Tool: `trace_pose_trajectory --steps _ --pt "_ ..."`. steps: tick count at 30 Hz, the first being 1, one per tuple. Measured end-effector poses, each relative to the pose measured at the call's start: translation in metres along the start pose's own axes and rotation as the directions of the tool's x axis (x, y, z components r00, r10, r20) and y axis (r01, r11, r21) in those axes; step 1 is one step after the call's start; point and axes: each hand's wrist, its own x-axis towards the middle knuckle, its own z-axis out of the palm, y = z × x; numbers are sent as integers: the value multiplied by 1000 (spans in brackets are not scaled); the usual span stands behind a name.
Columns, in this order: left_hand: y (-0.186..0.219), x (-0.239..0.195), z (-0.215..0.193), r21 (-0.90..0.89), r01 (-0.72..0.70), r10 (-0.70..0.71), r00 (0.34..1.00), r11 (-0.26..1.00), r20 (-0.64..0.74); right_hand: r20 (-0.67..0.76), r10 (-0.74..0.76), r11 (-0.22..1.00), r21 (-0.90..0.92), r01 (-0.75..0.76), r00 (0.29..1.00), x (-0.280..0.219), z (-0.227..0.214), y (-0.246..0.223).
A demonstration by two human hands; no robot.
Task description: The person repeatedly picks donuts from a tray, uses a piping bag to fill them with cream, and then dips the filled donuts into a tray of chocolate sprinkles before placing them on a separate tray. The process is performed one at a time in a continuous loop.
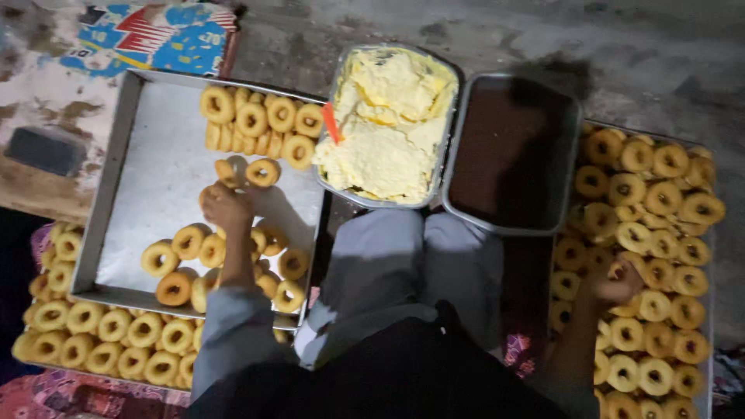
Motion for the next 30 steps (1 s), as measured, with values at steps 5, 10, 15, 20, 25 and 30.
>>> trace_pose_trajectory --steps 5,10,15,20,25,30 --pt "30 23 21 11 -198 178 906 980 384 -32 -90 993 -77 87 995 -58 3 -17" --pt "60 4 32 144 -350 274 882 926 384 78 -370 926 110 361 926 -112 38 -57" --pt "90 -59 -2 -373 -67 294 747 926 596 646 -245 769 584 -261 723 -168 52 -134" --pt "128 -179 -114 -612 753 596 383 242 706 727 -687 638 608 -473 6 -222 35 -204" --pt "177 -216 -182 -314 949 566 241 34 788 791 -612 723 570 -390 22 -235 40 -226" --pt "196 -203 -168 -401 896 371 445 -193 815 522 -775 466 853 -235 358 -240 18 -251"
